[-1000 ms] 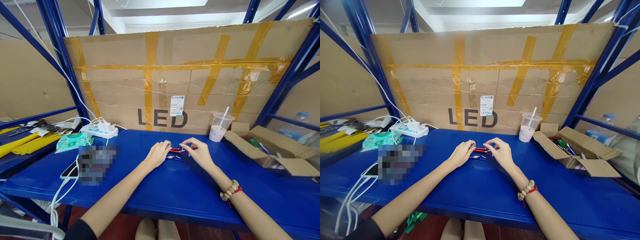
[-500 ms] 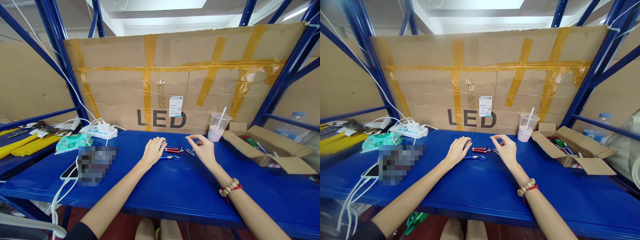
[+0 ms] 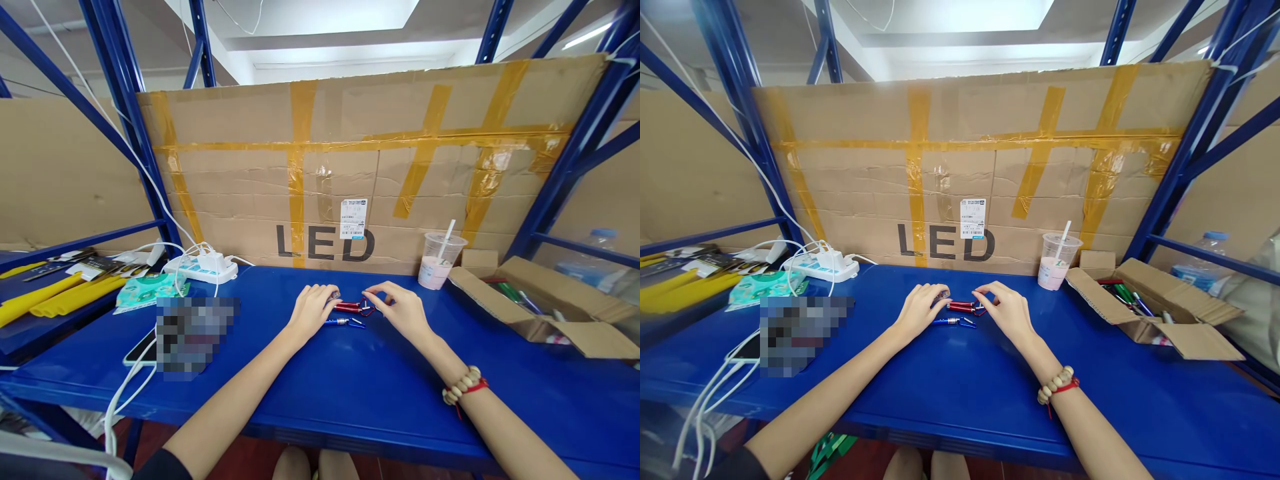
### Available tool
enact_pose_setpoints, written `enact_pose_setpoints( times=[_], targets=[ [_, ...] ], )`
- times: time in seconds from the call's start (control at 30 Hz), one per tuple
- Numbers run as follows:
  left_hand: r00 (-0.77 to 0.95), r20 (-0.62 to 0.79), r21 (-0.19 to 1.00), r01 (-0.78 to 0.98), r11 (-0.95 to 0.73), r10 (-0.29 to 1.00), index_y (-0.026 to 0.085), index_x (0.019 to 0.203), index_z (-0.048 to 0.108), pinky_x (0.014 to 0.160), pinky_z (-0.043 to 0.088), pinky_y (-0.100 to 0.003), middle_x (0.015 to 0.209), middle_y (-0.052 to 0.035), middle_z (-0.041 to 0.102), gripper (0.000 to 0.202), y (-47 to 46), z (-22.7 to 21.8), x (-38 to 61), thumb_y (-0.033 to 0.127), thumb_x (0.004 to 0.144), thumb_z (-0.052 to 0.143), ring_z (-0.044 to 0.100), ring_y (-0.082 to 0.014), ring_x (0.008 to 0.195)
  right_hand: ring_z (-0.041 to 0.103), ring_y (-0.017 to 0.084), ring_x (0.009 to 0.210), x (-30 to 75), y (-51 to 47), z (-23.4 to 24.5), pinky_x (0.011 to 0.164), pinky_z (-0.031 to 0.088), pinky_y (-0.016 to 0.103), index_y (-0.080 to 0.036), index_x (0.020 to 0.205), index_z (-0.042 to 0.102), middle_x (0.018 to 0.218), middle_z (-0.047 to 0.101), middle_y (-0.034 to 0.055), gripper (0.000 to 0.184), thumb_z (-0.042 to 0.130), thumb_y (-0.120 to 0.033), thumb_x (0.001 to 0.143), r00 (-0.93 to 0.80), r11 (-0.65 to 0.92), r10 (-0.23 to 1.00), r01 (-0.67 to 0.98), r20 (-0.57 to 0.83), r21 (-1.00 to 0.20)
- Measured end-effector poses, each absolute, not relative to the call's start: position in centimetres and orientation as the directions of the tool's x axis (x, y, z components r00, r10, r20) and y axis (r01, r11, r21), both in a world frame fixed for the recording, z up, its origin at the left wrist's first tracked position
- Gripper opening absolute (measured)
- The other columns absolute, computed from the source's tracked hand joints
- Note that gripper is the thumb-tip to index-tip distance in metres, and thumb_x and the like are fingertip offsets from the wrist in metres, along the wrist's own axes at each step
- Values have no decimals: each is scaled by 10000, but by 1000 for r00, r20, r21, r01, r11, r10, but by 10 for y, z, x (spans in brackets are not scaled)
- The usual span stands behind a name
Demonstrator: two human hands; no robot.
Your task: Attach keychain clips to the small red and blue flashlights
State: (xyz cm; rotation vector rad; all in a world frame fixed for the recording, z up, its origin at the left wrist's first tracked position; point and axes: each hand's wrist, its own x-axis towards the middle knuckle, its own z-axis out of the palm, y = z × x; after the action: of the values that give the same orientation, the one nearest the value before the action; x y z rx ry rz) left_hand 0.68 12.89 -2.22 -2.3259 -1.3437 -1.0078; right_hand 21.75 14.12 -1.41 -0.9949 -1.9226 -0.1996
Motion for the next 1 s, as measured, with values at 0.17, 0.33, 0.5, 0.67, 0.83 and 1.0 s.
enact_pose_setpoints(
  times=[0.17,0.33,0.5,0.67,0.83,1.0],
  targets=[
    [344,650,129,828,-545,677,202,919,515,715,312,-267,860,35,614,120,128,-21,7,308,862,518,521,-125,777,446,18,481,217,140,-13,500,364,149,-205,817,663,863,618,-16,232,512,-380,842,-280,679,551,698,786,-228],
    [360,627,121,831,-542,691,198,917,512,720,311,-268,877,38,614,130,127,-20,7,317,867,508,515,-123,790,450,20,482,217,141,-14,499,376,150,-193,828,663,885,615,5,281,481,-404,857,-298,700,516,687,803,-195],
    [401,619,89,819,-567,675,205,923,521,711,300,-279,900,44,625,145,128,-22,7,338,880,482,512,-126,784,461,24,472,216,142,-15,482,374,153,-196,824,665,870,620,6,302,475,-428,856,-298,692,522,696,799,-192],
    [402,660,68,809,-584,635,202,936,523,705,298,-282,896,40,627,147,127,-24,7,304,914,419,512,-126,772,477,22,484,216,143,-18,491,378,147,-222,844,659,838,621,-25,253,490,-409,853,-309,690,528,699,791,-188],
    [387,692,87,793,-603,609,199,958,519,719,312,-279,908,36,626,163,123,-24,10,311,916,409,519,-125,784,466,5,487,216,144,-18,500,380,138,-228,847,652,872,611,-40,234,486,-393,859,-340,703,534,687,774,-184],
    [399,673,89,792,-604,623,196,960,522,725,321,-285,913,21,628,191,120,-22,11,321,924,381,528,-130,788,457,10,479,215,141,-16,503,379,146,-217,833,654,884,608,-22,274,470,-419,861,-343,703,543,685,766,-191]
  ],
)
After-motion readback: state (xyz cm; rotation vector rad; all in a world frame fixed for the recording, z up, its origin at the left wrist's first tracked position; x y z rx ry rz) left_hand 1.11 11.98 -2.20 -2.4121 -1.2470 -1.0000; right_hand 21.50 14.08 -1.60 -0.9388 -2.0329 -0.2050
